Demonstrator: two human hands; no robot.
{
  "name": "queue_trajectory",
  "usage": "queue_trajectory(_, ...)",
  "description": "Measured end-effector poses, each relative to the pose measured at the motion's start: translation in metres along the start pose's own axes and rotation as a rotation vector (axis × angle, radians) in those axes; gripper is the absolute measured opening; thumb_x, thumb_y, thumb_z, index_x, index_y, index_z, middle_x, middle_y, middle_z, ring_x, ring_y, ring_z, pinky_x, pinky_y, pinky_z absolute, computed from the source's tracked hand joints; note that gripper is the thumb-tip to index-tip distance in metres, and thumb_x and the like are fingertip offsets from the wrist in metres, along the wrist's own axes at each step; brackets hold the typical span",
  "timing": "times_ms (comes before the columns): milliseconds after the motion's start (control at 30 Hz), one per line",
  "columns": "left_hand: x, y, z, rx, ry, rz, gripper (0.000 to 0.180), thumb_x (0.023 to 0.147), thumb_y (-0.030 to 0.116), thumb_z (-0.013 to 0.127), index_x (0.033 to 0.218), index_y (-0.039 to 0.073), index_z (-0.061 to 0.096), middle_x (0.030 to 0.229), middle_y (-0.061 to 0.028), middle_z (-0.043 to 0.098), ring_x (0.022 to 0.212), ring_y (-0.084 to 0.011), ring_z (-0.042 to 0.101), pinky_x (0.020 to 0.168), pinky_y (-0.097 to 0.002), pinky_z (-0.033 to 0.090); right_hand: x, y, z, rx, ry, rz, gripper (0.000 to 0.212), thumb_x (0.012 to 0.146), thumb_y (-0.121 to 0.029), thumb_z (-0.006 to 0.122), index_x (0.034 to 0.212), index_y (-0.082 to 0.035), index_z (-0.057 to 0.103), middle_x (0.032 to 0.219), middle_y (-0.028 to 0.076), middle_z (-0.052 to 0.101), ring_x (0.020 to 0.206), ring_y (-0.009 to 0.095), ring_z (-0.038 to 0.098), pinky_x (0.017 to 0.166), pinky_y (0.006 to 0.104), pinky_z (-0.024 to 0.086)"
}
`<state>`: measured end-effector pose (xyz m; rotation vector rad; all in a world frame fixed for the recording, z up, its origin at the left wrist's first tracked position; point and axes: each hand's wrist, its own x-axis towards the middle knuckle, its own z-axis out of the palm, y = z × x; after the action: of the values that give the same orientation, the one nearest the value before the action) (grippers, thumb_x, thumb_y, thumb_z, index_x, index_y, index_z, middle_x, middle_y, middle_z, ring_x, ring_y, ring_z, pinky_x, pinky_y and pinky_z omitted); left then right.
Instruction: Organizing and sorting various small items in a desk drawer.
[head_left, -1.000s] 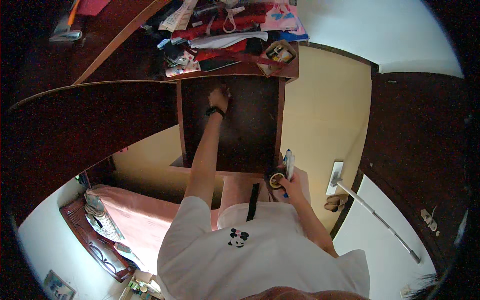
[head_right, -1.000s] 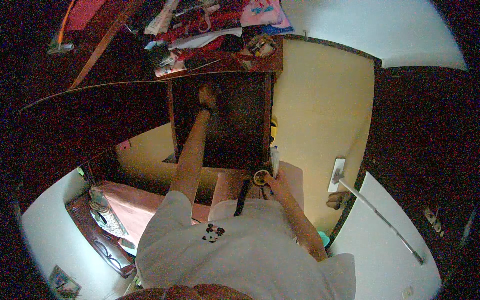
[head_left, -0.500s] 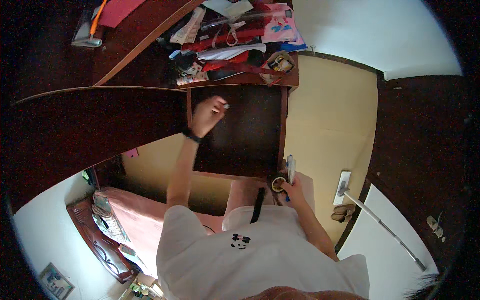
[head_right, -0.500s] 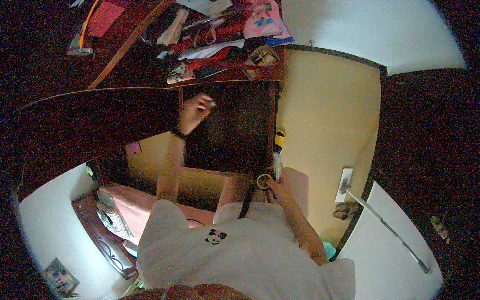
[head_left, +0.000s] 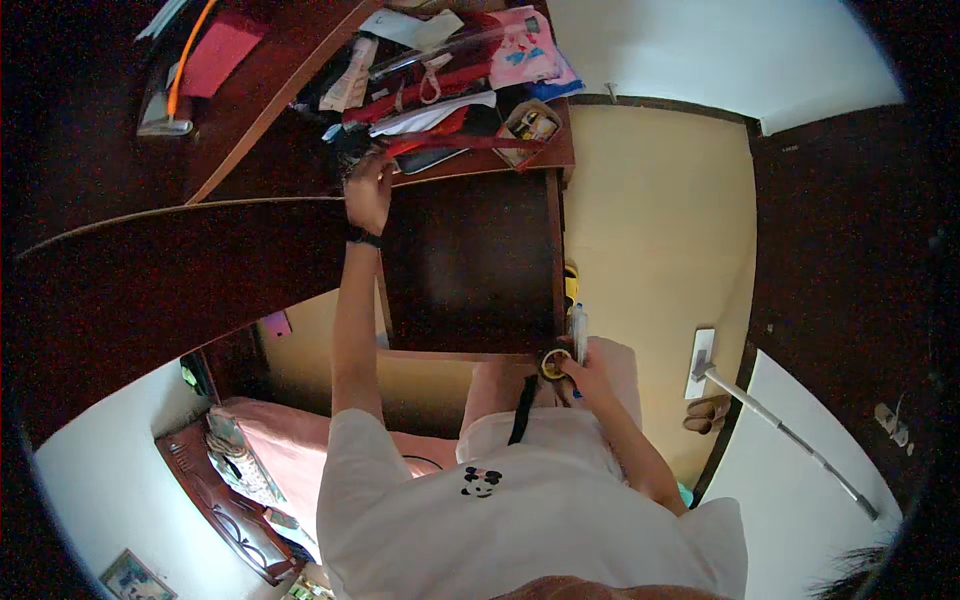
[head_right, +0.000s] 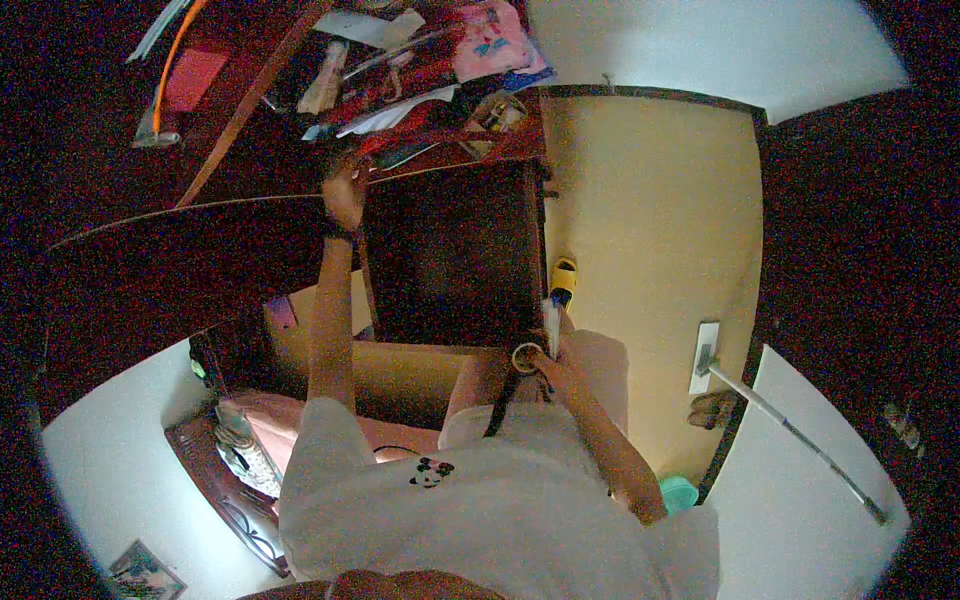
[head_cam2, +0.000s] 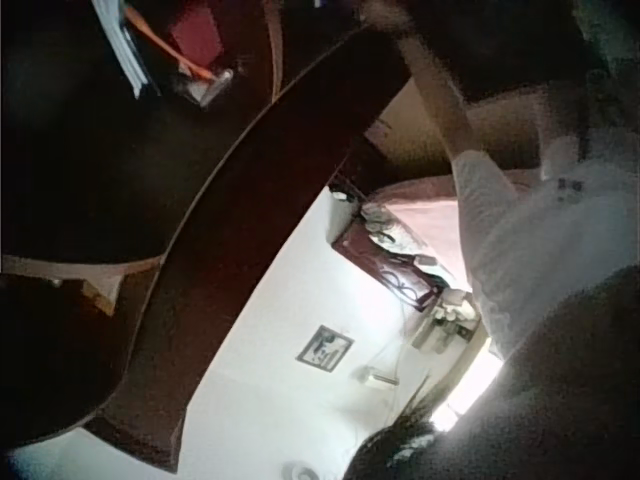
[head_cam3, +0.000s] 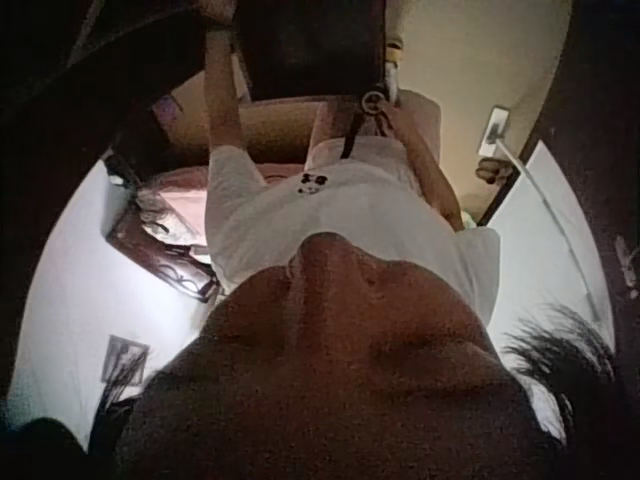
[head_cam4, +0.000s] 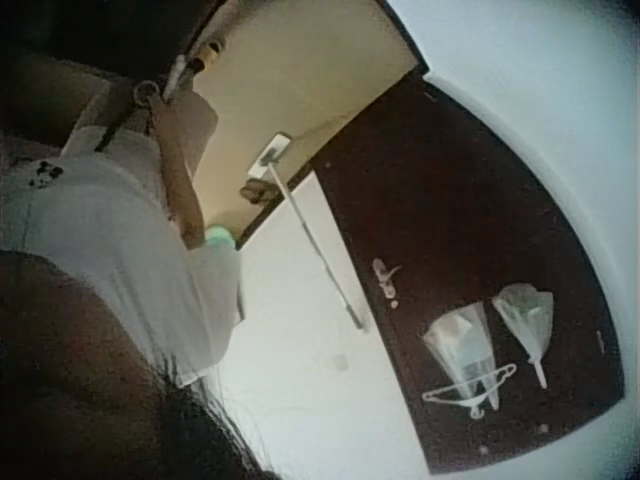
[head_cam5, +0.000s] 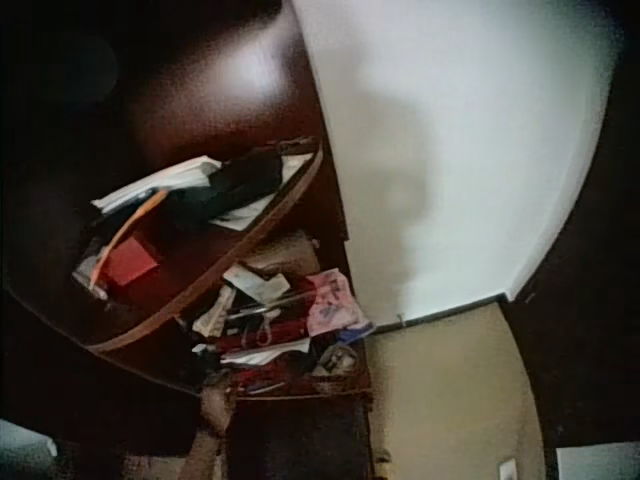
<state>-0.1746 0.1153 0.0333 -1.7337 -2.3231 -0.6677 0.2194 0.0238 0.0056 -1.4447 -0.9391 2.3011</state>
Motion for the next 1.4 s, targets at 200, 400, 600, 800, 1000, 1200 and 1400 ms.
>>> queue_trajectory(200,-0.008,0.031,-0.016,-0.056,0.126,0.045,0.013,0.070,-0.001,0.053,0.083,0.002,0.056,0.080,-0.0128,0.056,0.072,-0.0283,0.054,0.063,-0.0342,0.044,0.006,0.020,-0.011,0.006,0.016,0.089,0.031,0.073,-0.002,0.051,0.104,-0.004,0.046,0.084,0.005,0.055,0.070,0.010,0.053,0.059,0.0209,0.044)
queue_trajectory(400,-0.075,0.081,0.033,-0.370,-0.107,0.201,0.014,0.066,0.004,0.057,0.080,0.006,0.056,0.072,-0.0099,0.055,0.069,-0.0262,0.055,0.059,-0.0337,0.045,-0.003,-0.006,-0.004,0.044,-0.065,0.045,0.032,0.073,-0.006,0.055,0.104,-0.006,0.045,0.077,0.002,0.056,0.049,0.005,0.045,0.039,0.0196,0.035)
queue_trajectory(600,-0.104,0.073,0.138,-0.190,-0.437,-0.278,0.022,0.073,0.019,0.055,0.092,0.007,0.054,0.094,-0.0140,0.053,0.081,-0.0310,0.052,0.068,-0.0380,0.044,0.002,0.009,-0.003,-0.065,-0.018,0.060,0.031,0.073,-0.006,0.055,0.103,-0.007,0.047,0.077,0.001,0.055,0.053,0.004,0.045,0.042,0.0178,0.035)
queue_trajectory(800,-0.094,0.075,0.162,-0.143,-0.490,-0.345,0.020,0.075,0.020,0.053,0.089,0.007,0.056,0.085,-0.0142,0.056,0.076,-0.0326,0.054,0.069,-0.0391,0.043,-0.001,0.002,-0.002,0.020,-0.047,0.089,0.029,0.073,-0.005,0.054,0.101,-0.007,0.046,0.080,0.002,0.055,0.069,0.007,0.052,0.060,0.0206,0.043)
queue_trajectory(1000,-0.086,0.104,0.158,-0.244,-0.572,-0.282,0.019,0.074,0.018,0.051,0.088,0.007,0.056,0.085,-0.0140,0.057,0.073,-0.0313,0.055,0.066,-0.0384,0.045,-0.002,0.004,-0.003,0.043,-0.029,0.037,0.029,0.073,-0.003,0.053,0.102,-0.006,0.046,0.082,0.003,0.055,0.074,0.009,0.053,0.065,0.0223,0.044)
queue_trajectory(1200,-0.095,0.094,0.180,-0.186,-0.496,-0.059,0.016,0.069,0.011,0.053,0.084,0.006,0.055,0.083,-0.0136,0.056,0.075,-0.0313,0.054,0.066,-0.0394,0.044,0.001,0.009,-0.002,0.020,-0.043,0.015,0.029,0.073,-0.002,0.053,0.101,-0.005,0.047,0.083,0.003,0.055,0.076,0.010,0.053,0.066,0.0233,0.045)
queue_trajectory(1400,-0.089,0.103,0.125,-0.302,-0.383,0.087,0.009,0.067,0.009,0.056,0.074,0.004,0.054,0.084,-0.0117,0.056,0.076,-0.0299,0.053,0.065,-0.0375,0.044,0.001,0.010,-0.004,0.024,-0.029,0.099,0.030,0.073,-0.002,0.053,0.103,-0.004,0.046,0.085,0.005,0.055,0.076,0.010,0.053,0.065,0.0229,0.045)
